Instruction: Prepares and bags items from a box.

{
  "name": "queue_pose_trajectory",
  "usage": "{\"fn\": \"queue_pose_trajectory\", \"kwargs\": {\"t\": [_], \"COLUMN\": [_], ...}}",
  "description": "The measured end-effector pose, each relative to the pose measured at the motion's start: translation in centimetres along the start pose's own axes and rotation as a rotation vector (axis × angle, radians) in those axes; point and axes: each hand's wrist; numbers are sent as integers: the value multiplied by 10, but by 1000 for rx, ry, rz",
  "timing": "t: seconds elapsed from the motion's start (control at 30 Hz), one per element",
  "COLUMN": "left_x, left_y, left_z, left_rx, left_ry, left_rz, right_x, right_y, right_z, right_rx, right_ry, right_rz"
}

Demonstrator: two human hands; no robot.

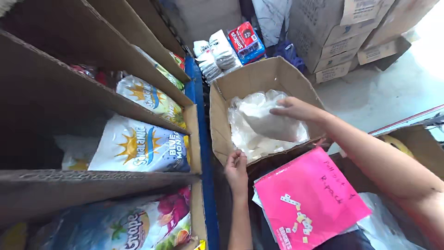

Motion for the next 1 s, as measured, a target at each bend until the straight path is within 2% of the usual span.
{"fn": "queue_pose_trajectory", "kwargs": {"t": [0.1, 0.17, 0.27, 0.37, 0.5, 0.63, 0.87, 1.0], "left_x": [-16, -31, -55, -75, -95, -114, -127, -130], "left_y": [6, 13, 28, 44, 53, 56, 64, 66], "left_z": [-30, -60, -103, -132, -155, -165, -172, -169], "left_rx": [-7, -18, 23, 101, 231, 376, 542, 596], "left_ry": [120, 191, 193, 125, 152, 267, 335, 428], "left_rz": [61, 124, 225, 311, 285, 214, 166, 154], "right_x": [-42, -65, -98, -126, -153, -167, -180, -185], "right_y": [-3, 3, 19, 37, 56, 66, 75, 76], "right_z": [23, 38, 51, 67, 89, 100, 107, 111], "right_rx": [441, 625, 754, 758, 721, 623, 497, 500], "right_ry": [-67, -137, -296, -438, -528, -571, -667, -658], "right_rz": [-404, -641, -929, -1117, -1265, -1352, -1324, -1325]}}
Point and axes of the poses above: each hand's wrist, its own x-axis towards the middle knuckle, its own y-axis out of the palm, z = x × y, and after that the axes turned 14 degrees about -y, right-handed
